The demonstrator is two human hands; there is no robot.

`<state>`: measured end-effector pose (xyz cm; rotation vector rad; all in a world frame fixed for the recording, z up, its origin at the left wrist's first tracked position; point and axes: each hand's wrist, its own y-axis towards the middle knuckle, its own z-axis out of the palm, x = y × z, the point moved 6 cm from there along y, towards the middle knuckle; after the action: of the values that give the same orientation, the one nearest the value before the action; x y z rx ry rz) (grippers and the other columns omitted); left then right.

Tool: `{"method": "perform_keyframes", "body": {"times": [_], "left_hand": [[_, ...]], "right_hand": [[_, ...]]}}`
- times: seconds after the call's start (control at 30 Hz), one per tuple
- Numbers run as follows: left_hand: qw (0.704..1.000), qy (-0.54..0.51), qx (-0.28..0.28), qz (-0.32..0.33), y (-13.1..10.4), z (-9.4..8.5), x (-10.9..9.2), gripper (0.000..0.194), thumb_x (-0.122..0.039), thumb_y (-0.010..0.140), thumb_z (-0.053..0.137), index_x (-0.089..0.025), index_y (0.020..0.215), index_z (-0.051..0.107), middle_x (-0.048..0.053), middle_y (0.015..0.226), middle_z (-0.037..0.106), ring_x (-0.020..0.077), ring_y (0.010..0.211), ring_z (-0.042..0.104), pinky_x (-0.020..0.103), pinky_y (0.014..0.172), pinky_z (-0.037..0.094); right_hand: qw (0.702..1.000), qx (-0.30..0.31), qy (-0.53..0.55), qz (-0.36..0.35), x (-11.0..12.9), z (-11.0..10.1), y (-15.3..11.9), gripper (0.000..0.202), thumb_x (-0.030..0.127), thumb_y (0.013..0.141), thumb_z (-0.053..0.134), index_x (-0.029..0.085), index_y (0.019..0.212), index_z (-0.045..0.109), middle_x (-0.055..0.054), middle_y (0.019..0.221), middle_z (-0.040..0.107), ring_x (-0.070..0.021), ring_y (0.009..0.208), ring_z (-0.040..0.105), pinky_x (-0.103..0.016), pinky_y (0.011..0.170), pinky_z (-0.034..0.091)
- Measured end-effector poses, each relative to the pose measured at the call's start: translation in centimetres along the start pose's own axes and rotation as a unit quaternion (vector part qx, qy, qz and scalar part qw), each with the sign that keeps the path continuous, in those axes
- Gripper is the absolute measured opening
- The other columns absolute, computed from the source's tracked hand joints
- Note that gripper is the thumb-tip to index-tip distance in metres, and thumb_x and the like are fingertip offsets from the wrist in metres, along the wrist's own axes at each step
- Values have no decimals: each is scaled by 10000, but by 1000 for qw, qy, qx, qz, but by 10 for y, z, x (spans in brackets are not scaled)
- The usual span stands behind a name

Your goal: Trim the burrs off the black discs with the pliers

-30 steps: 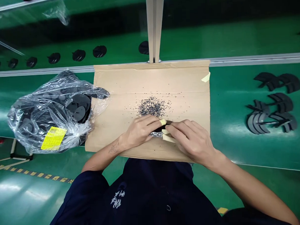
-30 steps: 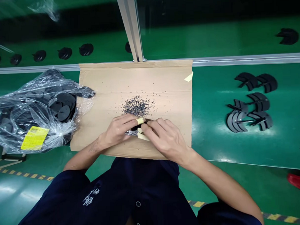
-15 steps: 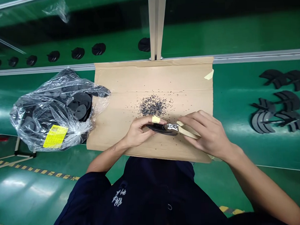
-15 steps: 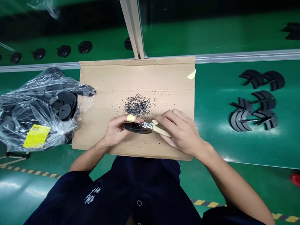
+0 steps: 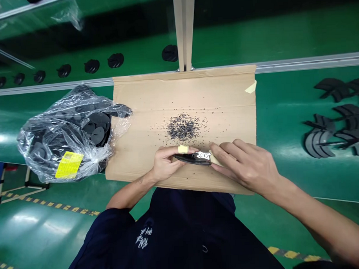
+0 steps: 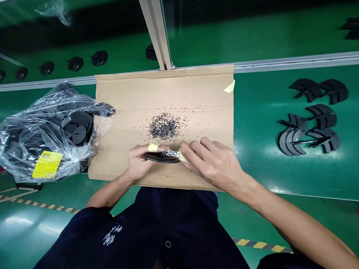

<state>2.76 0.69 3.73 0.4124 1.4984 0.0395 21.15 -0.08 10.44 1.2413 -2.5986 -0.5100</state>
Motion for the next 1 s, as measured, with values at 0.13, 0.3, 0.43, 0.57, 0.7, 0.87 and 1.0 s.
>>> {"method": "perform_keyframes", "body": {"times": [0.13, 0.3, 0.43, 0.57, 0.7, 0.87, 1.0], "left_hand": [[999, 3, 25, -28, -3, 3, 3, 269, -398, 876, 772, -168, 1015, 771, 93, 948, 814, 207, 877, 797, 302, 813, 659], [993, 67, 26, -90, 19, -29, 15, 331, -428, 901, 737, -161, 1092, 688, 80, 1006, 771, 175, 913, 749, 277, 818, 613], [986, 143, -14, -88, 68, -61, 25, 388, -542, 967, 594, -164, 1051, 622, 43, 942, 709, 163, 877, 674, 272, 790, 558], [962, 265, 34, 62, 148, -33, 24, 330, -464, 1024, 485, -185, 1123, 631, 76, 1067, 682, 211, 1017, 621, 351, 921, 510], [873, 452, 135, 123, 240, 32, 43, 280, -261, 974, 482, -181, 1154, 680, 127, 1162, 667, 276, 1085, 561, 434, 1000, 455], [783, 588, 200, 43, 313, 79, 79, 441, -94, 917, 372, -128, 1234, 676, 182, 1300, 656, 332, 1202, 549, 487, 1046, 438], [725, 647, 234, 14, 319, 79, 94, 463, -33, 816, 454, -84, 1216, 680, 219, 1253, 695, 364, 1259, 566, 557, 1101, 409]], "right_hand": [[995, -22, 96, 34, -12, 5, -5, 165, 216, 1022, 513, 215, 1134, 635, -34, 816, 701, -153, 684, 618, -288, 557, 413], [981, -26, 148, 123, -43, 27, -31, 198, 294, 993, 591, 201, 1157, 652, -71, 909, 707, -191, 775, 664, -299, 629, 487], [985, 18, 39, 165, -53, 51, -57, 365, 459, 1005, 543, 160, 1179, 661, -129, 986, 698, -256, 863, 648, -382, 723, 520], [982, 34, -20, 182, -47, 64, -70, 515, 524, 992, 530, 103, 1269, 631, -193, 1087, 680, -326, 1028, 622, -476, 837, 540], [979, 54, 23, 195, -38, 62, -74, 737, 679, 909, 568, 89, 1351, 593, -224, 1267, 629, -399, 1296, 517, -599, 1064, 468], [961, 19, 96, 259, -50, 38, -99, 581, 589, 949, 575, 143, 1317, 633, -198, 1325, 618, -324, 1361, 508, -506, 1094, 493], [925, -46, 19, 378, -111, 7, -143, 307, 337, 1024, 470, 216, 1147, 724, -120, 1134, 712, -237, 1107, 654, -408, 959, 564]]}}
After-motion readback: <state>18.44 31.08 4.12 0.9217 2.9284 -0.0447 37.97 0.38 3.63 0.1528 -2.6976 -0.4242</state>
